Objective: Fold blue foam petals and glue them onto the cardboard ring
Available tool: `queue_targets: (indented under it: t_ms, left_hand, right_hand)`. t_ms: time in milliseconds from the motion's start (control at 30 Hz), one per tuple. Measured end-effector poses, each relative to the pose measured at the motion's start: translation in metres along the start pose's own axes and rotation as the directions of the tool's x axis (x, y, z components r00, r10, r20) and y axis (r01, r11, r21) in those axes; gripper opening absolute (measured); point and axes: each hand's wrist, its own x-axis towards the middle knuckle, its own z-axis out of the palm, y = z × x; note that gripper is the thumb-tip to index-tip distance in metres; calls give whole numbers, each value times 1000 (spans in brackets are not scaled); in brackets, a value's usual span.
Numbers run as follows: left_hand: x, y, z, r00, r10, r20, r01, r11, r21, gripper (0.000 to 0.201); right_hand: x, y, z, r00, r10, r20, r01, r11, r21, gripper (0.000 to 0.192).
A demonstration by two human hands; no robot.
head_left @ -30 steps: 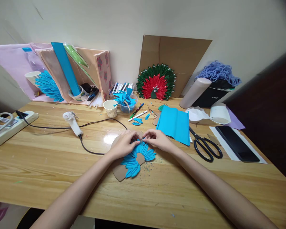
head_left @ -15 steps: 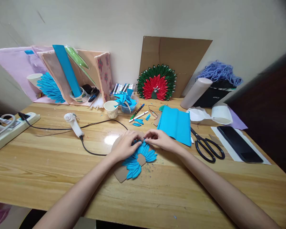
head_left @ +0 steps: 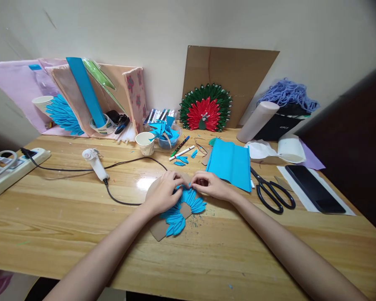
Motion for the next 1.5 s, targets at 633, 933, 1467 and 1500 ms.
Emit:
queue_targets:
  t_ms: [633, 933, 1467, 1500]
  left_hand:
    - [6, 5, 1, 996, -87, -9, 87, 985, 146, 11]
    - [7, 6, -1, 995, -94, 27, 89, 985, 145, 11]
    - [9, 4, 0, 997, -62, 54, 56, 993, 106, 10]
    - [9, 4, 0, 997, -54, 55, 48, 993, 106, 10]
  right_hand:
    - [-2, -2, 1, 990, -138, 36, 140, 989, -50, 12]
    - [-2, -2, 2, 986, -161, 40, 164, 982, -92, 11]
    - [-3, -3, 1, 989, -140, 52, 143, 987, -76, 13]
    - [-3, -2, 2, 989, -139, 53, 142, 987, -76, 13]
